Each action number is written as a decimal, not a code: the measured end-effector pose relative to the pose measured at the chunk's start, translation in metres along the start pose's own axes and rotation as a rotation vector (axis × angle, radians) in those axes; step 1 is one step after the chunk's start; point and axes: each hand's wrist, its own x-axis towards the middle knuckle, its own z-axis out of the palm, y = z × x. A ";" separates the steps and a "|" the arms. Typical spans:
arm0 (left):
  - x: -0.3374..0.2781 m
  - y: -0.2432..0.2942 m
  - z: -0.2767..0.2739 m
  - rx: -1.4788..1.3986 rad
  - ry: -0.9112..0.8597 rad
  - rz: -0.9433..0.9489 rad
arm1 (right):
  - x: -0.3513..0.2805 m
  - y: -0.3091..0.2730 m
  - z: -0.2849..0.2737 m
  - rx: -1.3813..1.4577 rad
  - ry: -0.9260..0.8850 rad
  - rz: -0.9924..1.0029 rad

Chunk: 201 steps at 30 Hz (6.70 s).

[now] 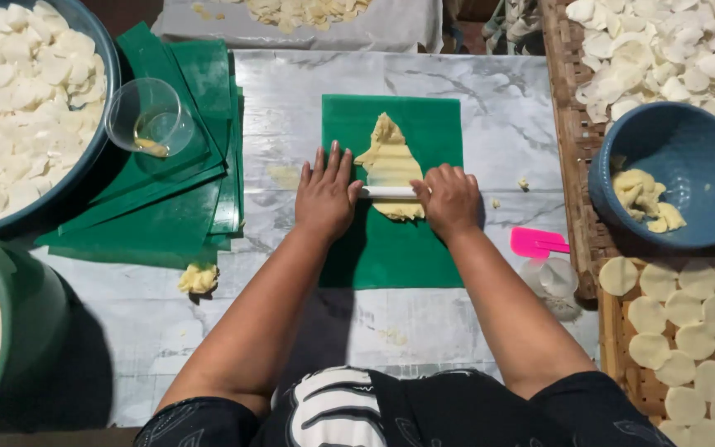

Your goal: Rolling out pieces of dough into thin sheets on a mat using a rolling pin.

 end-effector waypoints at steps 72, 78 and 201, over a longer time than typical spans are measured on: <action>0.000 0.028 0.024 -0.417 0.784 -0.074 | -0.038 0.017 -0.106 0.244 -0.024 0.326; -0.020 0.031 -0.012 -0.257 0.749 -0.002 | -0.018 0.015 -0.075 0.158 -0.185 0.057; -0.079 0.023 0.024 -0.006 0.064 -0.079 | -0.062 -0.049 -0.083 0.059 -0.318 0.102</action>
